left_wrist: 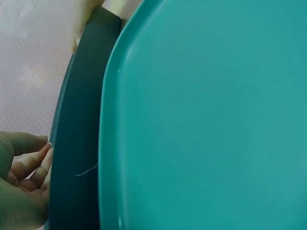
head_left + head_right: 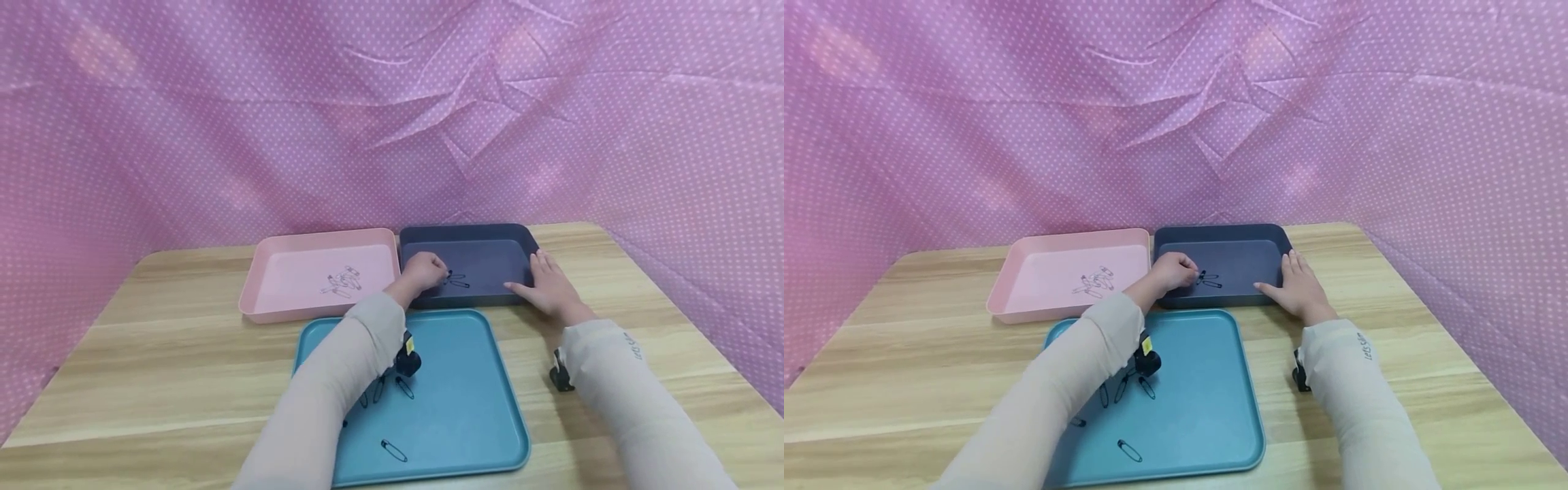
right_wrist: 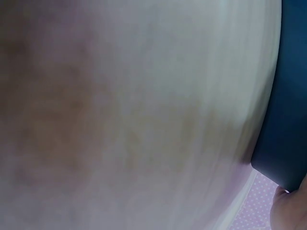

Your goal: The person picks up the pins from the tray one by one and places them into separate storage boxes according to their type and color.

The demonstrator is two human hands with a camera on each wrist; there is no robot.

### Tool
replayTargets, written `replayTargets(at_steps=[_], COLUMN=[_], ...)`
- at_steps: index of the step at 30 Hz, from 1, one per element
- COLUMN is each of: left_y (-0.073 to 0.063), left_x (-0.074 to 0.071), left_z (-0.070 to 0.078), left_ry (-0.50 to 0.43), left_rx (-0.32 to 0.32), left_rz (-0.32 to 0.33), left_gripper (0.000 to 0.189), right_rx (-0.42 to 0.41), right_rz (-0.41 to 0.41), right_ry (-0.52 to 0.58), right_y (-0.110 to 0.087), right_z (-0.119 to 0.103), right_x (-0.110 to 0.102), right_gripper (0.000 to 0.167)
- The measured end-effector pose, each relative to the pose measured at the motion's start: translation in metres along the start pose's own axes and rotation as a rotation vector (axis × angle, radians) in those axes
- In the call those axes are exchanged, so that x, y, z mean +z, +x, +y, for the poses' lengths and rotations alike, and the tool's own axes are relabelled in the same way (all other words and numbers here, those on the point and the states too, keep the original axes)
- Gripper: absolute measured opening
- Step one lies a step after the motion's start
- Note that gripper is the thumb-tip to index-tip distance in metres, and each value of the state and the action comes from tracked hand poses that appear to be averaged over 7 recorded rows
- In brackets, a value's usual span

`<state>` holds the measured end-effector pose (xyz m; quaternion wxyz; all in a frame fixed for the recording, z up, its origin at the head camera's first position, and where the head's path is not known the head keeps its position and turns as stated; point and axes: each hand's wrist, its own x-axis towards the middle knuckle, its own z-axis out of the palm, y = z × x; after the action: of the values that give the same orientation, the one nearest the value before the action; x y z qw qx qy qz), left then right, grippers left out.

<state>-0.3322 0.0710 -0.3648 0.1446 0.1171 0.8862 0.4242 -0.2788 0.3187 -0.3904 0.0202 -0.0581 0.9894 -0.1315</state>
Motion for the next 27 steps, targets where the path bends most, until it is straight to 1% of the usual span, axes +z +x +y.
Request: replayTargets(at_steps=[3,8,12,15,21,25,27], left_y=[-0.008,-0.021,-0.031,-0.039,-0.054,-0.068,-0.076], left_x=[-0.007,-0.017,-0.023,-0.029,-0.040,-0.047,-0.051], left_z=[0.001,0.001,-0.001,-0.005,-0.013,-0.017,-0.018], left_ry=[-0.016,-0.042,-0.108,-0.155,-0.183,-0.201,-0.188], left_rx=[-0.008,0.008,0.009,-0.002,-0.025,-0.008,0.017], left_rz=[-0.028,-0.072,-0.110,-0.120,-0.135,-0.148,-0.153], left_gripper=[0.011,0.010,0.011,0.012,0.013,0.016,0.018], right_rx=[-0.004,-0.008,-0.001,-0.003,-0.004,-0.004,-0.004], right_rz=[0.006,0.009,0.004,0.005,0.001,0.000,-0.002], right_ry=[0.008,0.025,0.021,0.014,0.009,0.011,0.013], right_y=[0.000,0.000,-0.001,-0.001,-0.002,-0.002,-0.003], right_z=[-0.001,-0.003,-0.001,0.000,0.000,-0.001,-0.001], right_x=[0.000,-0.001,-0.001,0.000,0.000,-0.001,-0.001], right_gripper=[0.095,0.094,0.094,0.095,0.095,0.094,0.094])
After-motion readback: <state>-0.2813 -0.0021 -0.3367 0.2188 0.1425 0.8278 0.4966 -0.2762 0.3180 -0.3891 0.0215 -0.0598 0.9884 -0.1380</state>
